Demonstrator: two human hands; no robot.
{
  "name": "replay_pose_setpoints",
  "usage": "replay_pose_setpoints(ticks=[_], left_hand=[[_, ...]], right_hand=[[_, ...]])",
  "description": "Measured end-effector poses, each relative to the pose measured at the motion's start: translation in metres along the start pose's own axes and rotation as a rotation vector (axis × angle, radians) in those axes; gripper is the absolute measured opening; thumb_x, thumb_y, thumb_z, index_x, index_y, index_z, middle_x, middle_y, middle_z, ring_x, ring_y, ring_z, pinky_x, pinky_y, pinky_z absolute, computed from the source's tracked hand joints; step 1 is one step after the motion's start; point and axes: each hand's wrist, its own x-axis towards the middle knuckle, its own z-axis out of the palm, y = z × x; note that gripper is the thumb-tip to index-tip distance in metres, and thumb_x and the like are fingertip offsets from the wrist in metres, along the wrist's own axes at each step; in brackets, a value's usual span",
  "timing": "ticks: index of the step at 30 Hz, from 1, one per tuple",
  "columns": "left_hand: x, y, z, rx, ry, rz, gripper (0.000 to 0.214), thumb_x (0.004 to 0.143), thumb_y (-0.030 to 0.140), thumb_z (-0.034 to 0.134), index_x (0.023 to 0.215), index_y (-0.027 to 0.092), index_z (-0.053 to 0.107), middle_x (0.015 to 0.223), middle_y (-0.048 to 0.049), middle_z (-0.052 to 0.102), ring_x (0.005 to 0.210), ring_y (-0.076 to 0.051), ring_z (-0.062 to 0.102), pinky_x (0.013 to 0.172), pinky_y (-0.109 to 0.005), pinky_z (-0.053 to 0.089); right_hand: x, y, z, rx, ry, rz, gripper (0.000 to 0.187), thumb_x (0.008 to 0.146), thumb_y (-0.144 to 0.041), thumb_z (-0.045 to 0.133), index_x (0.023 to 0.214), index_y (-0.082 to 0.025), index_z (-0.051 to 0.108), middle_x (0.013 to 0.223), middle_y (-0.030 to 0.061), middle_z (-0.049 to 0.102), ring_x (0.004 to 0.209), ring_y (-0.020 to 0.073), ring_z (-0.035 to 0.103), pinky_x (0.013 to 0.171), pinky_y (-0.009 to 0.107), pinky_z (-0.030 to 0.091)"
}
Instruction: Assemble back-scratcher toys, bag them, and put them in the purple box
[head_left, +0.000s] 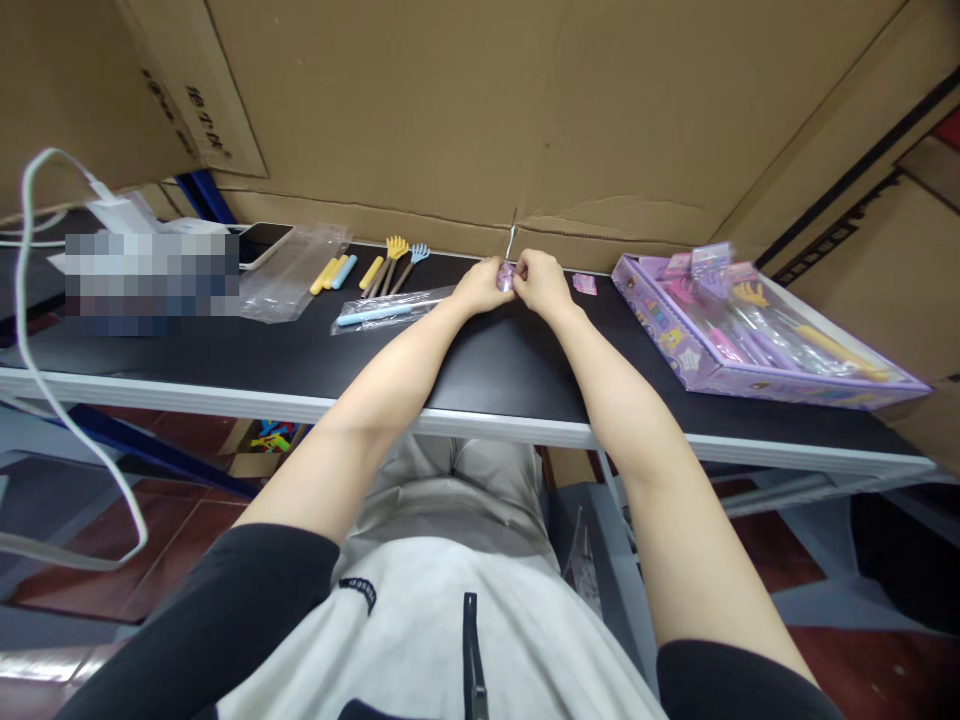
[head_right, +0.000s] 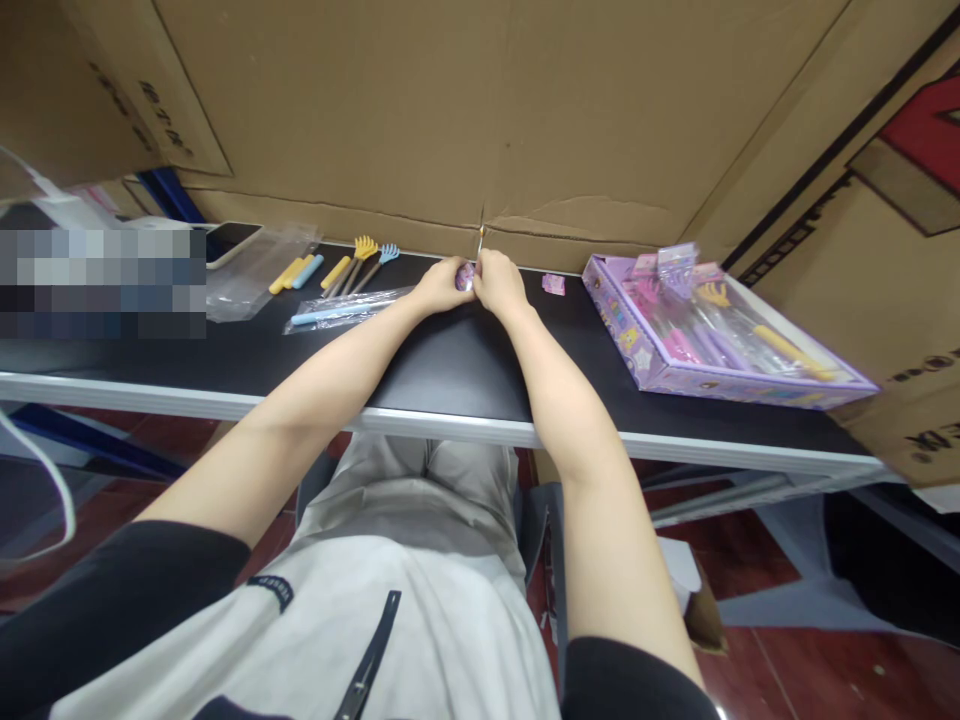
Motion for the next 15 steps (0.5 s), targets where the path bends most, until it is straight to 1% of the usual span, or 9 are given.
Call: replay_pose_setpoints(ticks=[4,6,11,15], left_hand=[[-0.002,0.001,-0.003,0.036,-0.066,-0.047,0.059,0.084,0.037,0.08,0.135,0.01,0.064,0.142,-0.022,0.069,0.134,-0.039,0.065,0.111,-0.044,0.053],[-0.002,0.0,-0.004,0.049,-0.083,-0.056,0.062,0.082,0.036,0.083,0.136,0.011,0.063,0.144,-0.0208,0.069,0.136,-0.039,0.065,0.111,-0.045,0.053],[-0.001,-0.002,-0.003,0.036,-0.058,-0.037,0.06,0.081,0.029,0.082,0.135,0.01,0.064,0.142,-0.0216,0.07,0.134,-0.039,0.066,0.113,-0.045,0.053],[-0.001,-0.003,-0.001,0.01,-0.018,-0.032,0.061,0.081,0.028,0.082,0.136,0.011,0.063,0.137,-0.0209,0.072,0.132,-0.038,0.068,0.111,-0.044,0.053]], right_hand=[[0.002,0.007,0.0,-0.062,0.032,-0.046,0.02,0.098,-0.019,0.054,0.111,-0.017,0.069,0.111,0.0193,0.072,0.109,0.035,0.064,0.099,0.047,0.049],[0.002,0.009,-0.001,-0.102,0.022,-0.058,0.021,0.099,-0.018,0.052,0.113,-0.016,0.068,0.114,0.0205,0.072,0.111,0.0356,0.064,0.1,0.047,0.048],[-0.002,0.0,-0.007,-0.197,-0.035,-0.078,0.025,0.099,-0.014,0.047,0.112,-0.013,0.068,0.118,0.0225,0.071,0.115,0.0359,0.063,0.1,0.046,0.046],[-0.006,-0.009,-0.011,-0.225,-0.085,-0.078,0.024,0.097,-0.012,0.049,0.109,-0.013,0.069,0.12,0.0225,0.07,0.116,0.0358,0.064,0.1,0.045,0.045]])
